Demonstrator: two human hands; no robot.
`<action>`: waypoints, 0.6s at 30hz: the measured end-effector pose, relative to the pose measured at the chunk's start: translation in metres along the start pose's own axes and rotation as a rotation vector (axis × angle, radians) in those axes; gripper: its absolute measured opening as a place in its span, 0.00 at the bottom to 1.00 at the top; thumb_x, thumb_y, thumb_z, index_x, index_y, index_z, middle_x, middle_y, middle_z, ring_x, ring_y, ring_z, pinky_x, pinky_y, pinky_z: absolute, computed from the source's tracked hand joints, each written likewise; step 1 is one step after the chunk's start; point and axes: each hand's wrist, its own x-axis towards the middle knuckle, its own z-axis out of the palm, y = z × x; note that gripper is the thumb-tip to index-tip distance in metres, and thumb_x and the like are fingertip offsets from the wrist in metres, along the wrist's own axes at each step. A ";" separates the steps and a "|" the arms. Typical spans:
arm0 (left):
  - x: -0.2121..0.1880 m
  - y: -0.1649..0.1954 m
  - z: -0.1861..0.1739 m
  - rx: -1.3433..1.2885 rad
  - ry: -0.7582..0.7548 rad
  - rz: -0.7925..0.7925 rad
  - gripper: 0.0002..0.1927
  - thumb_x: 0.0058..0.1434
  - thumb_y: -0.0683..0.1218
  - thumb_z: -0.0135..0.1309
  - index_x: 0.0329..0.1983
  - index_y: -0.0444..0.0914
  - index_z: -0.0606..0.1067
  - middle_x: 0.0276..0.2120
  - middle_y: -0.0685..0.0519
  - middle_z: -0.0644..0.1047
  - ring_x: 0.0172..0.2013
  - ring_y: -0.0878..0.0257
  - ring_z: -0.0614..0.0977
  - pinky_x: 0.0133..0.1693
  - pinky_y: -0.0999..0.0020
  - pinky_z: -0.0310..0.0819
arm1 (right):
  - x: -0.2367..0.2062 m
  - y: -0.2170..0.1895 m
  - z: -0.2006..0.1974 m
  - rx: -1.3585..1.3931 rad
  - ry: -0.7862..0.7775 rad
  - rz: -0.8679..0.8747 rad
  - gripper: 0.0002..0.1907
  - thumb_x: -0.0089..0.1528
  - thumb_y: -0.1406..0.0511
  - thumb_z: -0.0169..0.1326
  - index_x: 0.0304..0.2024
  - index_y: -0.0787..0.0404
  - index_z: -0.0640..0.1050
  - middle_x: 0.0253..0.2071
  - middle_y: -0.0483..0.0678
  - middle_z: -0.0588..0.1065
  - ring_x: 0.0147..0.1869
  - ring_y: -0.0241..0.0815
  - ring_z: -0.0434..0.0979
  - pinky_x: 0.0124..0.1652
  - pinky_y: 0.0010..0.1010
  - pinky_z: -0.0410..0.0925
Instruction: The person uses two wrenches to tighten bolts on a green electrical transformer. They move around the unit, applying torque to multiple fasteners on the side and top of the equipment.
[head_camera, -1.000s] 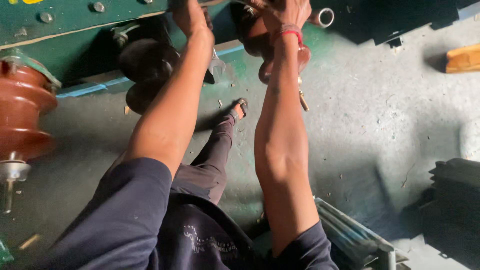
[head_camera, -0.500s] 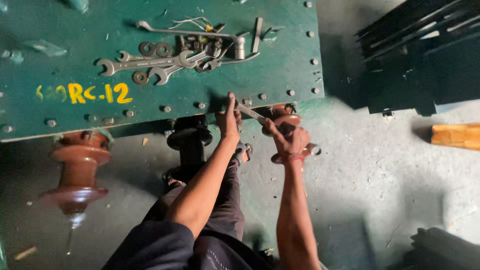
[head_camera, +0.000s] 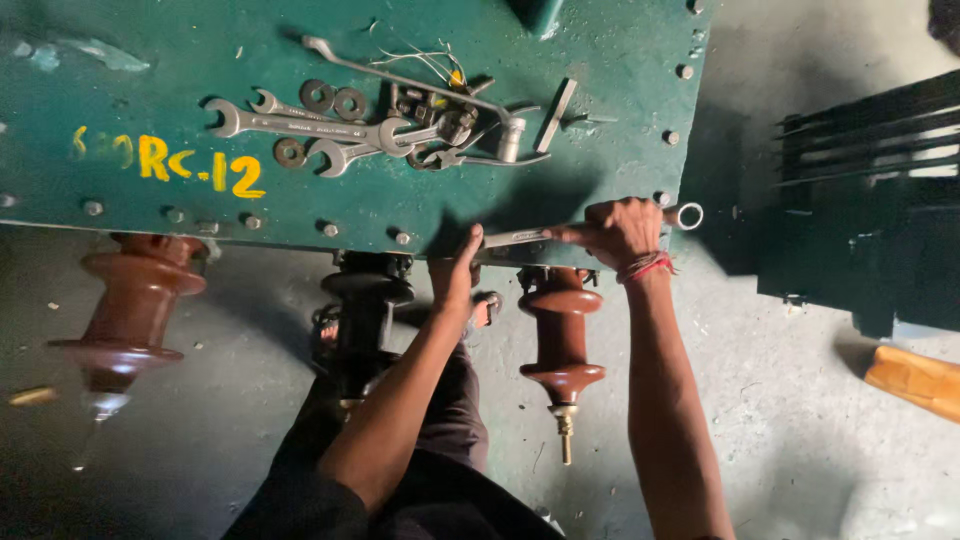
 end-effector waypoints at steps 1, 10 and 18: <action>0.001 -0.001 -0.001 -0.009 -0.004 -0.013 0.17 0.55 0.55 0.70 0.33 0.41 0.76 0.22 0.62 0.69 0.15 0.73 0.60 0.17 0.75 0.49 | -0.004 0.001 0.001 0.008 -0.040 0.016 0.39 0.44 0.28 0.61 0.10 0.53 0.75 0.11 0.45 0.70 0.18 0.46 0.72 0.25 0.39 0.63; -0.005 0.006 0.008 -0.044 0.031 0.059 0.18 0.53 0.57 0.70 0.34 0.44 0.76 0.20 0.64 0.66 0.15 0.74 0.61 0.17 0.76 0.51 | 0.006 0.000 0.003 0.040 -0.018 0.042 0.40 0.44 0.27 0.62 0.11 0.54 0.75 0.12 0.48 0.72 0.19 0.47 0.74 0.26 0.39 0.64; -0.016 0.014 0.009 0.087 0.001 0.079 0.25 0.46 0.68 0.67 0.29 0.45 0.77 0.15 0.62 0.62 0.13 0.71 0.61 0.17 0.73 0.50 | -0.010 -0.010 -0.006 0.071 0.183 0.031 0.41 0.44 0.26 0.65 0.14 0.55 0.78 0.14 0.47 0.74 0.21 0.47 0.77 0.27 0.38 0.67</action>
